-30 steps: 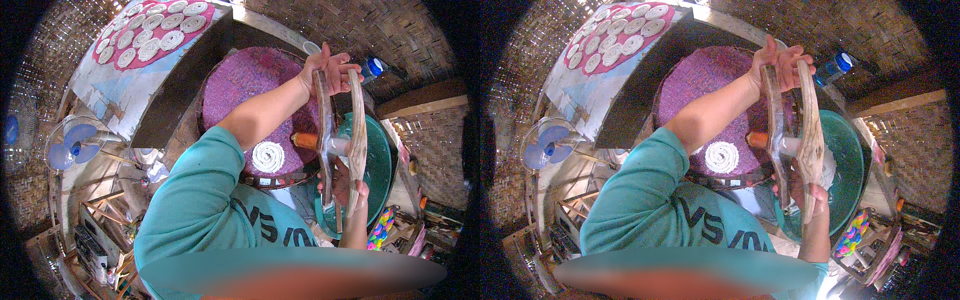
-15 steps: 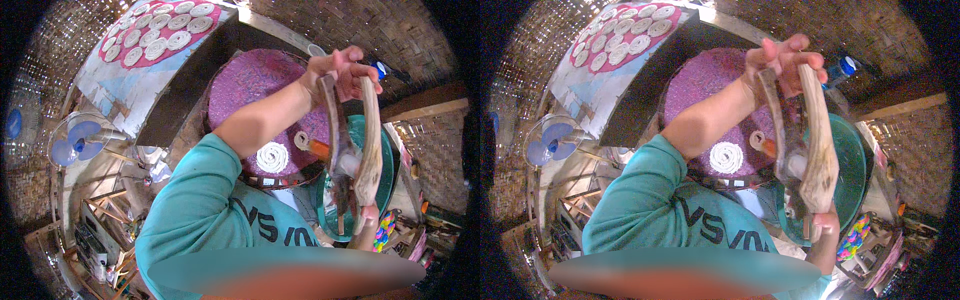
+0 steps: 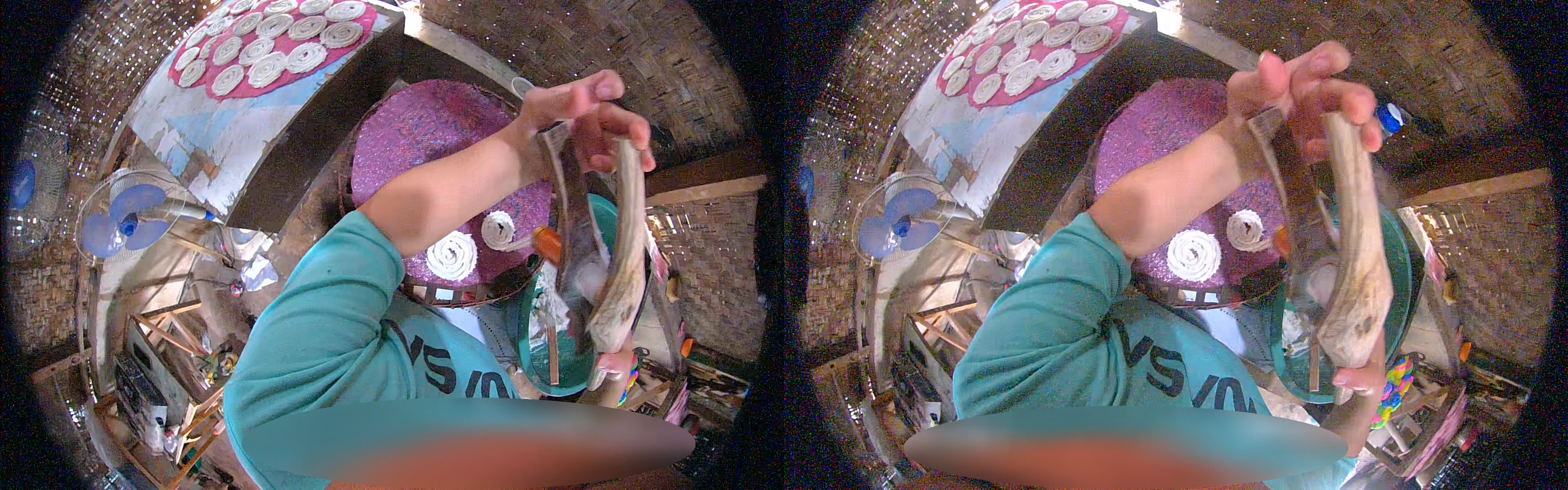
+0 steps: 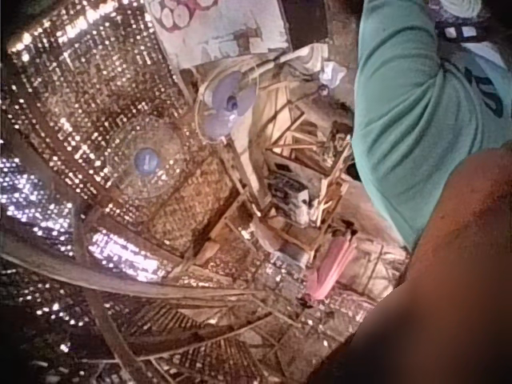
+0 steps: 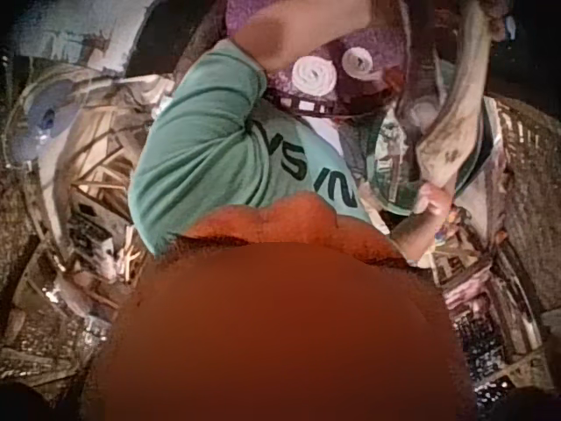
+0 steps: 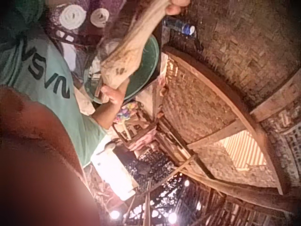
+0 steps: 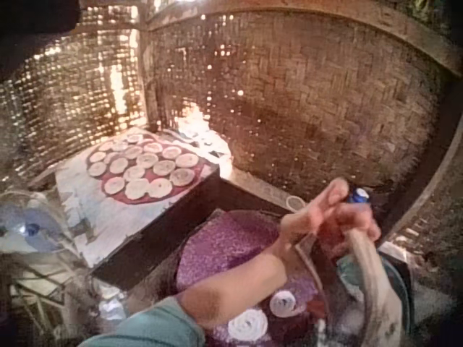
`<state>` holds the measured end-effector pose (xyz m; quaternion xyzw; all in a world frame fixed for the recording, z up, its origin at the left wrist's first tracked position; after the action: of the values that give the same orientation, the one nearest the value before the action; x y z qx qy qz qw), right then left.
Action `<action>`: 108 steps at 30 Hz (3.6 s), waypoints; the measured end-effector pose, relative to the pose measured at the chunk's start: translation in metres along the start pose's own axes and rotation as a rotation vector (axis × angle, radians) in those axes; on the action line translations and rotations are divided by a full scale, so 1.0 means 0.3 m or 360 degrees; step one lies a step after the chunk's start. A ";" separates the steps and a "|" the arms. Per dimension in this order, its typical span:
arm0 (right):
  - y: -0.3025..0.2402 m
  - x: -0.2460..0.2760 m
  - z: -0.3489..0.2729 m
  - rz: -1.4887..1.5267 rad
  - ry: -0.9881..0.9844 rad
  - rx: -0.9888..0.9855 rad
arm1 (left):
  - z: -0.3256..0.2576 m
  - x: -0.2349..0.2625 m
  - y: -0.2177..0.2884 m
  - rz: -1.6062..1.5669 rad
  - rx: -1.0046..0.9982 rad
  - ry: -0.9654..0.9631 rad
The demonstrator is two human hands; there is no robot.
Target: The person uses a wooden pastry bag to pipe white dough into spiral shapes on a purple mat placed on a woven tray. They repeatedly scoop dough from a green basin, fill the bag, and pipe additional spirals while arranging them in rows.
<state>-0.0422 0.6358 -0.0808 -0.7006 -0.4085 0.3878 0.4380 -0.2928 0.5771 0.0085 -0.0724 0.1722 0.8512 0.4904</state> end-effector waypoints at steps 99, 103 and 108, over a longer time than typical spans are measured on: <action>-0.049 -0.363 0.328 -0.0691 -0.0596 -0.0211 | -0.306 0.048 0.378 0.0327 -0.0127 0.0912; -0.117 -0.353 0.345 -0.0796 -0.0523 -0.0123 | -0.230 0.030 0.439 0.0508 -0.0250 0.0923; -0.068 -0.386 0.313 -0.0728 -0.0629 -0.0194 | -0.252 -0.025 0.435 0.0472 -0.0175 0.0950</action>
<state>-0.1739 0.5638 -0.0698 -0.5264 -0.6555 0.3827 0.3832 -0.4048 0.4835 -0.0305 -0.3190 0.2707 0.8625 0.2847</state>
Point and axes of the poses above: each hand's wrist, its own z-axis towards the middle knuckle, its own x-axis out of the back of the hand, y = z × x, the point moved 9 cm from there along z, towards the middle knuckle, and after that the axes turned 12 degrees about -y, right-handed, at the moved point
